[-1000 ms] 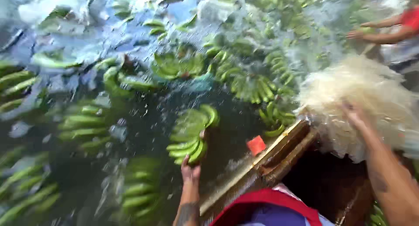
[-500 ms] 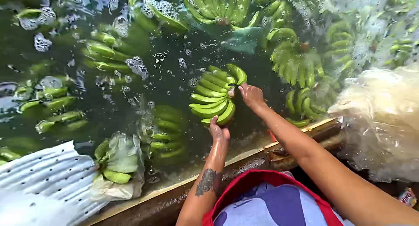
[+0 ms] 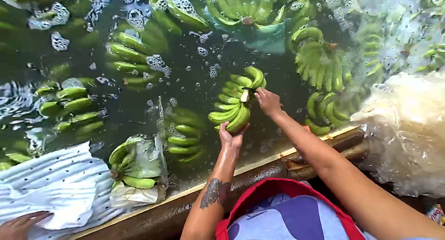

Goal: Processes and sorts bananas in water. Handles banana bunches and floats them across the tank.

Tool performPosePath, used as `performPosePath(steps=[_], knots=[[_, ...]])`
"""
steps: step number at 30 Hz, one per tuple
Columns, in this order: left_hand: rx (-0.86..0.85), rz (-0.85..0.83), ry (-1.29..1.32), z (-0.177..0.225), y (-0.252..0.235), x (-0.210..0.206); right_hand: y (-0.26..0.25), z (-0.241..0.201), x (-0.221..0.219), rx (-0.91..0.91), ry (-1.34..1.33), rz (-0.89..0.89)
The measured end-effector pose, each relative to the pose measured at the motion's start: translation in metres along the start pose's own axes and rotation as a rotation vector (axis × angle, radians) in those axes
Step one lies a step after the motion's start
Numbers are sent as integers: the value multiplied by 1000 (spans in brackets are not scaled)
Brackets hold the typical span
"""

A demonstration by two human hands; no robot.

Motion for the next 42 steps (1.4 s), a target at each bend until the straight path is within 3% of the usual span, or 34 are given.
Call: performPosePath(steps=[2,5,9,10,12,14,16,18,19,21,23,26,28,30,33,35,37,40,42], knots=[[34,31,8,-4,2,1,13,-6,-16,-64,-17,-36],[44,54,-11,-5,0,8,26,-1,-24,-235,-252,-304],[20,26,-49,-21,-4,11,39,17,-32,-213,-185,-162],[-3,2,-71,-26,-13,15,49,18,-35,-278,-312,-232],[-28,-41,-138,-24,-37,27,72,19,-21,-435,-762,-597],[-22,-84,-289,-5,-53,29,78,23,12,-504,-1026,-898],[-35,-142,-443,28,-56,18,49,31,36,-428,-969,-705],[-124,-242,-499,69,-48,-5,3,41,30,-135,-672,-345],[-192,-292,-485,91,-45,-16,-21,41,21,6,-492,-250],[-391,-307,-477,132,-48,-30,-60,36,-5,113,-181,-329],[-644,-201,-555,176,-62,-24,-81,32,-40,22,-40,-528],[-948,96,-901,221,-102,20,-89,24,-86,-266,-114,-741],[-924,268,-1185,227,-137,60,-79,17,-112,-439,-188,-767],[-736,389,-1340,211,-165,93,-60,14,-134,-555,-286,-680],[-573,367,-1352,188,-175,116,-40,19,-156,-521,-303,-585],[-574,321,-1412,184,-168,128,-21,37,-148,-542,-388,-521],[-618,255,-1414,179,-160,143,1,65,-121,-708,-662,-341],[-733,145,-1287,145,-135,164,53,74,-8,-744,-1026,-134],[-801,55,-1252,112,-108,169,106,75,78,-747,-1099,35]])
Point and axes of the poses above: each hand's wrist, its own y-axis away from the middle knuckle, its own x-axis out of the back of the hand, z = x × y, the point moved 3 cm from there along -y, towards the middle knuckle, and after that the axes turned 10 degrees about z, right-handed, at the moved point
